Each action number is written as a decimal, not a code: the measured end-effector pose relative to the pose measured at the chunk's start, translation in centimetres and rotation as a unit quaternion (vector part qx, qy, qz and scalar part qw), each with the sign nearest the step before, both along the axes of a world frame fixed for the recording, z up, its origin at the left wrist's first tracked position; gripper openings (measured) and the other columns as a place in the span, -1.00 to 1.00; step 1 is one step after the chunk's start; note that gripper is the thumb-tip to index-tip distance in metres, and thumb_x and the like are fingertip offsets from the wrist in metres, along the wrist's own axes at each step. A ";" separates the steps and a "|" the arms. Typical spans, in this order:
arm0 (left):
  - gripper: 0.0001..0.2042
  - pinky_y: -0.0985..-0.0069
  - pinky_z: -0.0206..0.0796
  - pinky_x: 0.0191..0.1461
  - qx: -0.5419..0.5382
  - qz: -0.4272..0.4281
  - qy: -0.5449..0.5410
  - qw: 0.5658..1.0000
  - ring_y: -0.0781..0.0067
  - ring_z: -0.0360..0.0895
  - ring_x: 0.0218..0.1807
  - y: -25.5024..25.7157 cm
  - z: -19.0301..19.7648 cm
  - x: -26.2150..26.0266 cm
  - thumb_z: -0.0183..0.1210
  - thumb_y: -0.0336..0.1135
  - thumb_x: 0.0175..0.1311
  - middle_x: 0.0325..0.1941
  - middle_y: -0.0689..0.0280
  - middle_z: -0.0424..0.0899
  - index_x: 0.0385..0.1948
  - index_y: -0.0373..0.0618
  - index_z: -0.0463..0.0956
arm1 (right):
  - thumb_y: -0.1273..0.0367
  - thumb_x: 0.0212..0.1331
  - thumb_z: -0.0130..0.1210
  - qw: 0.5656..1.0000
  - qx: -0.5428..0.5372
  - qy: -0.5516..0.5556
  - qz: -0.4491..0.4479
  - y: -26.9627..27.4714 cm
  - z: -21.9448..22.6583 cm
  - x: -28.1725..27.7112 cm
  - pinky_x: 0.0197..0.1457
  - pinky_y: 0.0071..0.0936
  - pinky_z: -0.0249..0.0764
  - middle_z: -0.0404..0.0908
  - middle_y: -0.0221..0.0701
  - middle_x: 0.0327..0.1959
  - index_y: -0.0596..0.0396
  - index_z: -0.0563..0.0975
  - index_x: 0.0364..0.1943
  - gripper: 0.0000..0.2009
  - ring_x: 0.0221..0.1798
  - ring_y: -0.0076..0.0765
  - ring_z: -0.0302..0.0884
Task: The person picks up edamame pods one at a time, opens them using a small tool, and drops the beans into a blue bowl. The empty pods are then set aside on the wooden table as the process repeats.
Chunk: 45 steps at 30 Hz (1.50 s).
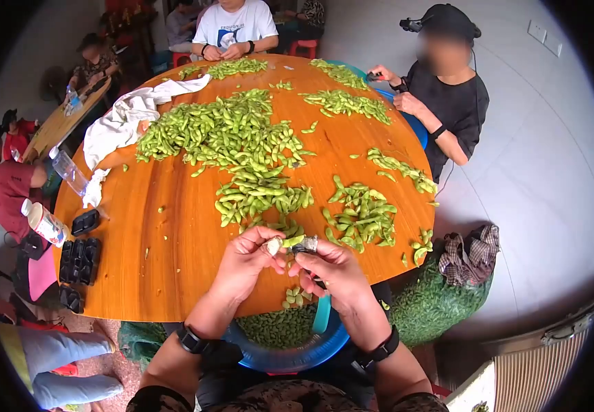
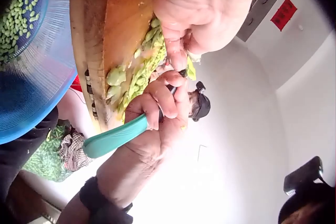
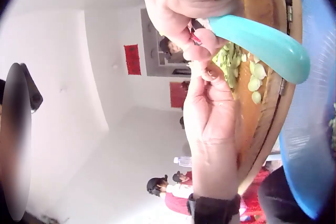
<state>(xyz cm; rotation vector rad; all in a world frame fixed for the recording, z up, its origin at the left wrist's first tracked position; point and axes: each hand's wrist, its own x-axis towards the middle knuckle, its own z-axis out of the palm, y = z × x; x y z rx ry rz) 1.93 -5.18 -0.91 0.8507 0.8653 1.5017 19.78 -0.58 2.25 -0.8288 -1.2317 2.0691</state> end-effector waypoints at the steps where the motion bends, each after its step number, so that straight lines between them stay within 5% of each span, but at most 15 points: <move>1: -0.84 0.61 0.45 -0.31 -0.001 -0.001 0.000 1.000 0.58 0.54 -0.37 0.0 0.0 -0.1 0.06 -0.51 0.33 -0.31 0.32 0.58 -0.10 -0.25 0.50 | 0.39 0.28 0.07 1.000 -0.001 0.000 -0.001 0.1 -0.1 0.0 -0.69 -0.75 0.13 0.63 -0.42 -0.42 0.10 0.55 -0.16 -0.87 -0.64 -0.67 0.42; 7: -0.87 0.64 0.34 -0.44 -0.067 -0.018 -0.044 0.997 0.61 0.48 -0.50 0.0 -0.1 0.1 0.07 -0.49 0.33 -0.38 0.38 0.59 -0.15 -0.21 0.51 | 0.38 0.27 0.08 0.994 -0.081 0.074 0.006 0.3 -1.0 -0.1 -0.71 -0.69 0.08 0.60 -0.41 -0.46 0.10 0.55 -0.19 -0.87 -0.67 -0.62 0.36; 9: -0.88 0.60 0.37 -0.42 -0.017 0.108 0.233 0.966 0.56 0.51 -0.51 -0.2 -0.3 1.5 0.06 -0.51 0.31 -0.39 0.29 0.60 -0.17 -0.23 0.50 | 0.40 0.26 0.07 0.992 -0.109 0.064 -0.017 0.3 -1.2 -0.3 -0.71 -0.70 0.11 0.61 -0.41 -0.46 0.11 0.55 -0.21 -0.89 -0.67 -0.62 0.39; 10: -0.86 0.53 0.43 -0.37 0.038 0.176 0.420 0.889 0.46 0.58 -0.47 -0.4 -0.8 1.9 0.03 -0.56 0.28 -0.39 0.19 0.60 -0.18 -0.25 0.49 | 0.40 0.26 0.07 0.992 -0.108 0.065 -0.020 0.2 -1.3 -0.5 -0.71 -0.70 0.11 0.61 -0.41 -0.46 0.11 0.55 -0.21 -0.89 -0.67 -0.62 0.39; 15: -0.86 0.48 0.48 -0.36 0.100 0.142 0.481 0.859 0.40 0.64 -0.44 -0.6 -0.6 1.8 0.03 -0.57 0.26 -0.36 0.15 0.61 -0.18 -0.27 0.48 | 0.43 0.24 0.07 0.998 -0.037 -0.007 -0.048 0.0 -0.9 -0.2 -0.71 -0.73 0.15 0.64 -0.39 -0.46 0.13 0.55 -0.25 -0.91 -0.66 -0.64 0.44; 16: -0.86 0.48 0.48 -0.36 0.100 0.142 0.480 0.860 0.40 0.64 -0.44 -0.6 -0.4 1.9 0.03 -0.57 0.26 -0.36 0.15 0.61 -0.18 -0.27 0.48 | 0.43 0.24 0.07 0.998 -0.039 -0.002 -0.041 0.0 -0.8 -0.1 -0.72 -0.73 0.15 0.64 -0.38 -0.46 0.13 0.56 -0.25 -0.90 -0.66 -0.63 0.43; 18: -0.87 0.52 0.48 -0.34 0.056 0.104 0.350 0.929 0.48 0.62 -0.46 -0.8 0.2 2.1 0.04 -0.54 0.28 -0.36 0.20 0.63 -0.18 -0.30 0.47 | 0.42 0.24 0.07 0.999 -0.041 0.008 -0.032 -0.1 -0.6 0.1 -0.72 -0.72 0.14 0.64 -0.36 -0.46 0.13 0.56 -0.23 -0.89 -0.66 -0.63 0.42; 22: -0.88 0.56 0.47 -0.34 -0.003 0.069 0.310 0.948 0.53 0.59 -0.48 -0.7 0.4 1.3 0.02 -0.48 0.33 -0.38 0.25 0.64 -0.20 -0.33 0.47 | 0.40 0.25 0.07 0.998 -0.062 0.022 -0.012 -0.4 -0.4 -0.2 -0.72 -0.71 0.13 0.63 -0.33 -0.45 0.15 0.57 -0.19 -0.85 -0.66 -0.62 0.40; 25: -0.84 0.60 0.45 -0.35 -0.034 0.028 0.092 0.995 0.52 0.57 -0.49 -0.3 0.2 0.7 -0.04 -0.42 0.38 -0.40 0.26 0.63 -0.21 -0.32 0.47 | 0.40 0.26 0.06 0.998 -0.058 0.026 -0.004 -0.5 -0.3 -0.4 -0.71 -0.72 0.13 0.64 -0.34 -0.44 0.15 0.56 -0.16 -0.84 -0.66 -0.63 0.41; 28: -0.88 0.60 0.44 -0.32 -0.062 0.009 0.010 0.998 0.55 0.57 -0.40 -0.3 0.2 0.5 -0.01 -0.48 0.35 -0.37 0.29 0.62 -0.20 -0.29 0.46 | 0.41 0.28 0.04 0.999 -0.036 0.012 -0.009 -0.5 -0.3 -0.3 -0.69 -0.73 0.16 0.64 -0.37 -0.43 0.13 0.55 -0.15 -0.85 -0.65 -0.65 0.43; 35: -0.88 0.65 0.42 -0.20 0.041 0.036 0.259 0.964 0.62 0.57 -0.25 -0.4 -1.2 1.1 0.04 -0.58 0.28 -0.31 0.35 0.61 -0.19 -0.28 0.46 | 0.42 0.30 0.01 0.996 0.055 -0.054 -0.036 -0.9 -0.4 0.0 -0.68 -0.76 0.19 0.64 -0.41 -0.41 0.10 0.53 -0.16 -0.88 -0.63 -0.68 0.46; 41: -0.91 0.64 0.44 -0.27 0.023 0.045 0.325 0.944 0.59 0.59 -0.33 -0.7 0.2 1.4 0.00 -0.58 0.33 -0.33 0.32 0.63 -0.21 -0.28 0.46 | 0.45 0.27 0.04 0.999 -0.039 0.004 -0.008 -0.7 -0.7 0.4 -0.69 -0.75 0.18 0.63 -0.43 -0.44 0.09 0.53 -0.16 -0.88 -0.64 -0.68 0.44; 42: -0.91 0.64 0.44 -0.27 0.024 0.046 0.326 0.944 0.59 0.59 -0.33 -0.5 0.1 1.7 0.00 -0.58 0.33 -0.33 0.32 0.63 -0.21 -0.28 0.46 | 0.46 0.26 0.04 0.999 -0.029 0.003 -0.035 -0.8 -0.6 0.2 -0.68 -0.75 0.20 0.62 -0.43 -0.44 0.10 0.53 -0.17 -0.88 -0.64 -0.69 0.42; 44: -0.90 0.62 0.46 -0.27 0.017 0.107 0.097 0.989 0.55 0.61 -0.35 0.2 -0.2 2.4 0.01 -0.53 0.35 -0.35 0.30 0.64 -0.19 -0.30 0.47 | 0.48 0.25 0.05 0.998 -0.016 0.003 -0.064 -1.1 -0.8 -0.4 -0.67 -0.74 0.22 0.62 -0.44 -0.45 0.11 0.53 -0.17 -0.89 -0.64 -0.70 0.40; 45: -0.90 0.62 0.46 -0.27 0.020 0.107 0.098 0.989 0.55 0.61 -0.35 0.2 -0.4 2.1 0.01 -0.53 0.35 -0.35 0.30 0.64 -0.19 -0.30 0.47 | 0.49 0.25 0.05 0.993 0.072 -0.019 -0.092 -1.4 -1.2 -1.1 -0.66 -0.74 0.25 0.61 -0.45 -0.46 0.12 0.54 -0.18 -0.89 -0.64 -0.72 0.39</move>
